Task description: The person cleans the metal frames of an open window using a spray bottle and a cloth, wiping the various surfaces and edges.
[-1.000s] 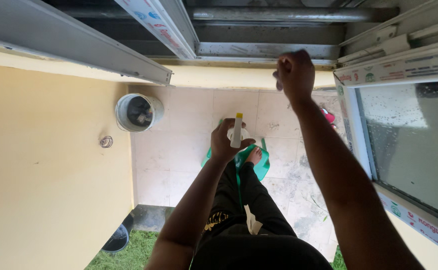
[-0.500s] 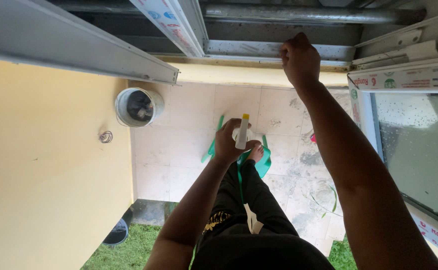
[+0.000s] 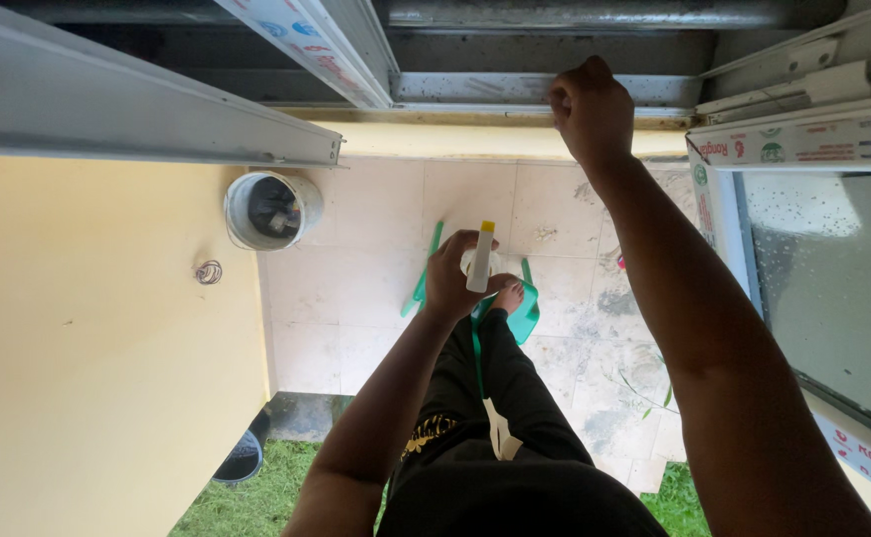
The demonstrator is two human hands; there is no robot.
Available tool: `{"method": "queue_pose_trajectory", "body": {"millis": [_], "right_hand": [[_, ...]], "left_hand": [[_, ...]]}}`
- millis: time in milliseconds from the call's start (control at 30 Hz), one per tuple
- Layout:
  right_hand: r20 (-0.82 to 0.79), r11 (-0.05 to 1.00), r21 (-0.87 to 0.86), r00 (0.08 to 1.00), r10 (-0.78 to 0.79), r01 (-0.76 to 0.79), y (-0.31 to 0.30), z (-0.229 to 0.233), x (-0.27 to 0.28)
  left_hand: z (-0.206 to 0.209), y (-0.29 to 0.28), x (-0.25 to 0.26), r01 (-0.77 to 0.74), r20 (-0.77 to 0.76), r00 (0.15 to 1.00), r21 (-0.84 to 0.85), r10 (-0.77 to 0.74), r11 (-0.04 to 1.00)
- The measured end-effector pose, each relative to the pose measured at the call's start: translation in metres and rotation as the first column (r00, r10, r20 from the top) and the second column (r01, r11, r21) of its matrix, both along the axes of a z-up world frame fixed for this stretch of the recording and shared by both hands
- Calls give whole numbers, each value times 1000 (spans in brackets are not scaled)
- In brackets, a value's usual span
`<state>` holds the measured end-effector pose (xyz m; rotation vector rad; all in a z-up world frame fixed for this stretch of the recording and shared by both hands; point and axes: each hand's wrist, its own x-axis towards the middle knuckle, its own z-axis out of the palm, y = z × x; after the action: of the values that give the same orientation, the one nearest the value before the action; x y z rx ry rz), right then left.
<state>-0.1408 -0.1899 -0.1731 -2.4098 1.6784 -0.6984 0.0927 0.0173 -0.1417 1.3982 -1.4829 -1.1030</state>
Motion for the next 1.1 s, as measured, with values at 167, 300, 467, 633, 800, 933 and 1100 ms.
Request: {"method": "queue_pose_trajectory", "body": {"millis": [167, 300, 467, 633, 800, 933, 1100], "right_hand": [[-62, 996, -62, 996, 62, -66, -4, -2, -2], [-241, 986, -101, 964, 108, -136, -5, -6, -3], [-220, 983, -62, 963, 152, -170, -8, -5, -3], [-48, 963, 33, 962, 269, -267, -1, -1, 20], [10, 821, 260, 852, 523, -508, 17, 3, 60], [188, 959, 201, 969, 160, -198, 8, -4, 70], [163, 975, 141, 967, -194, 172, -6, -21, 82]], "left_hand": [[0, 2, 0, -1, 12, 1000, 19, 0, 1000], [-1, 5, 2, -1, 6, 1000, 18, 1, 1000], [5, 4, 4, -13, 13, 1000, 18, 13, 1000], [-6, 10, 5, -23, 18, 1000, 16, 23, 1000], [-5, 11, 9, -69, -9, 998, -8, 69, 998], [-6, 10, 19, -81, -54, 995, -7, 80, 997], [-9, 7, 25, -86, -29, 996, 18, 86, 996]]}}
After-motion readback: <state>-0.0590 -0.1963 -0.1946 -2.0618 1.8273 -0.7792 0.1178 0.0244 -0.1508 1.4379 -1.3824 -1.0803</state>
